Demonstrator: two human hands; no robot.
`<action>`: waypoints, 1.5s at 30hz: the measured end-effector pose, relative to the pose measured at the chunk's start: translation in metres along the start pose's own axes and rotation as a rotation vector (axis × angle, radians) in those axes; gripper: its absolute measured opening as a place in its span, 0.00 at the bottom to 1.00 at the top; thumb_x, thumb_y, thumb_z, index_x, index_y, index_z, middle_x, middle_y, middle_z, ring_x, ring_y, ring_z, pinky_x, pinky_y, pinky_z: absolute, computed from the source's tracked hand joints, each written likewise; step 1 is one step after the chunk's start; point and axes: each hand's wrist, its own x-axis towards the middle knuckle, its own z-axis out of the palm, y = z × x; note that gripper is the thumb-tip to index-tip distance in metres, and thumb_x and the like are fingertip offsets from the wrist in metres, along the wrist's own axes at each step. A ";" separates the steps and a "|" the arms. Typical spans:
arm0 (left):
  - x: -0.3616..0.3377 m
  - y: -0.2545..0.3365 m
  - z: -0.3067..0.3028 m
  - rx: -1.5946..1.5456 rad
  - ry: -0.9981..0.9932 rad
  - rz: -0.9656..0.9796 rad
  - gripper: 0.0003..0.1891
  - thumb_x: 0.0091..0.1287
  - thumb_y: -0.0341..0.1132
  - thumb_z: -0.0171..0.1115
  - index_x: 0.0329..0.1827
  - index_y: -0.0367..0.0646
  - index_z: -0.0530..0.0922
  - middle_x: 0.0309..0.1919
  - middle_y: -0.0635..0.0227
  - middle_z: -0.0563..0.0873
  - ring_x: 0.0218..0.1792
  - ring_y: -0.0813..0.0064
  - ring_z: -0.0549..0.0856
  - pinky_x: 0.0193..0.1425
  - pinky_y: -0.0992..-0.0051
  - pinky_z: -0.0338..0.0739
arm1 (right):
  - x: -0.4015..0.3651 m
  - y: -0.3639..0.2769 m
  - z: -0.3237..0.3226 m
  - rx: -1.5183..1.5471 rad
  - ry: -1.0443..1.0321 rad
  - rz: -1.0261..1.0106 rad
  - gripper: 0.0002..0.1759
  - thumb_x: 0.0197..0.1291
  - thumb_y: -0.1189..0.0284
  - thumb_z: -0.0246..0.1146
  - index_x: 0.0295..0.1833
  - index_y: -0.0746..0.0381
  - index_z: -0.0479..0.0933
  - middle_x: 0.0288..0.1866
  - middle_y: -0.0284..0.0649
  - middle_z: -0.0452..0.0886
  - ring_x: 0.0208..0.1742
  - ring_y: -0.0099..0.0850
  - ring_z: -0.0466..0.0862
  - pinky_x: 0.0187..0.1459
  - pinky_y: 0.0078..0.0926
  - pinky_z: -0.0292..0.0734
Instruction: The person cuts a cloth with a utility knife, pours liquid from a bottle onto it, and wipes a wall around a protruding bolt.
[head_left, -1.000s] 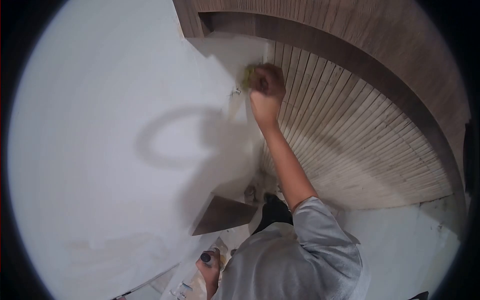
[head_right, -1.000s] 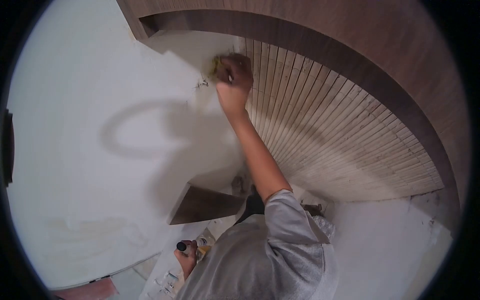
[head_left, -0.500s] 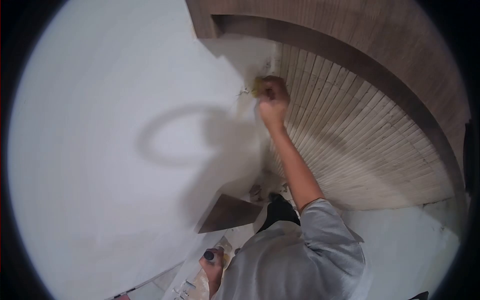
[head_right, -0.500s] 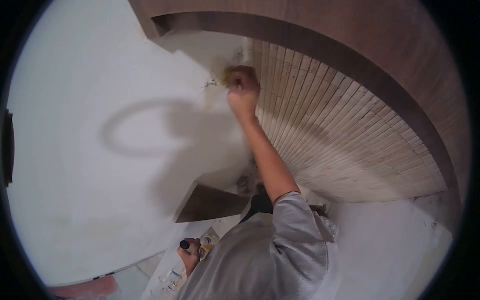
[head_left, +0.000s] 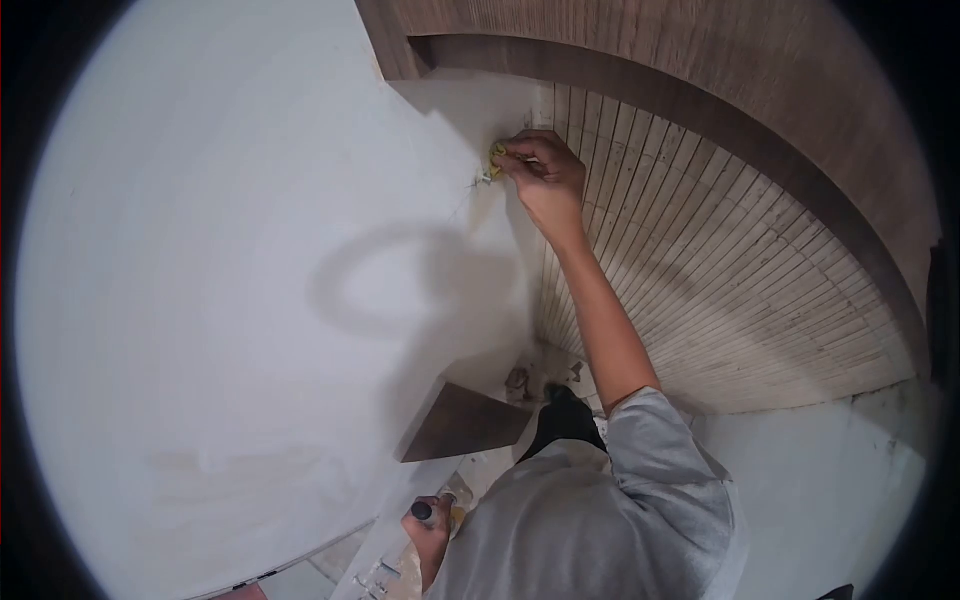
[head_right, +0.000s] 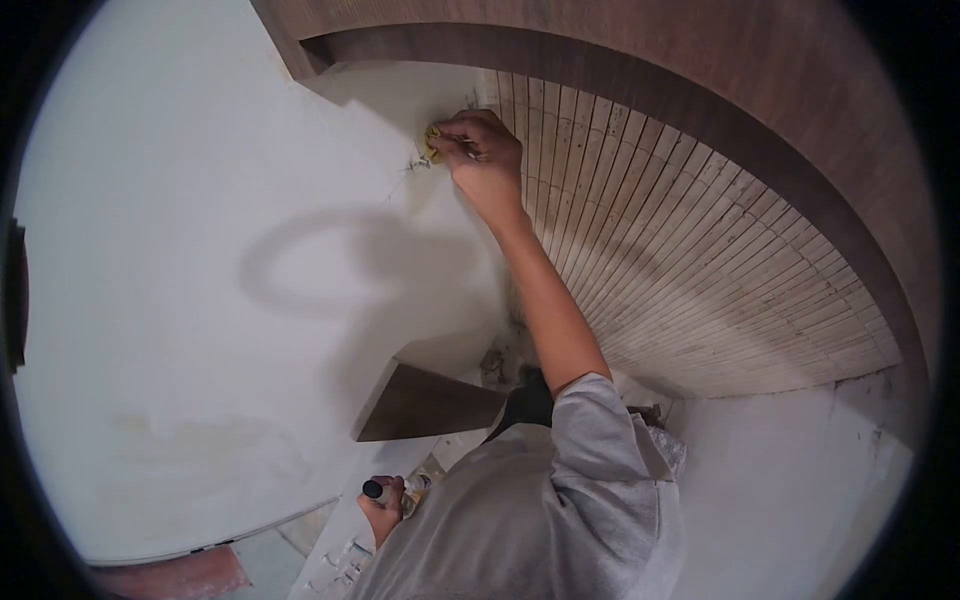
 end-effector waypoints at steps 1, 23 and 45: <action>-0.002 0.001 0.000 -0.002 0.013 0.006 0.09 0.70 0.29 0.76 0.33 0.36 0.84 0.27 0.70 0.88 0.30 0.80 0.82 0.39 0.74 0.79 | 0.000 0.002 0.001 -0.015 0.014 -0.032 0.08 0.62 0.84 0.73 0.46 0.66 0.89 0.50 0.43 0.89 0.47 0.35 0.92 0.49 0.32 0.89; 0.000 -0.015 0.001 -0.024 0.003 -0.039 0.09 0.69 0.29 0.77 0.32 0.36 0.85 0.28 0.69 0.89 0.32 0.80 0.83 0.41 0.73 0.80 | -0.072 -0.048 0.027 -0.321 -0.016 -0.485 0.14 0.58 0.86 0.73 0.50 0.64 0.88 0.50 0.40 0.88 0.48 0.37 0.90 0.49 0.30 0.90; 0.001 -0.008 -0.002 0.102 -0.025 -0.038 0.10 0.70 0.32 0.78 0.33 0.36 0.85 0.28 0.68 0.89 0.32 0.79 0.84 0.42 0.71 0.80 | -0.084 -0.038 0.055 -0.083 0.318 -0.070 0.06 0.67 0.82 0.73 0.48 0.67 0.90 0.47 0.40 0.82 0.38 0.27 0.86 0.38 0.24 0.80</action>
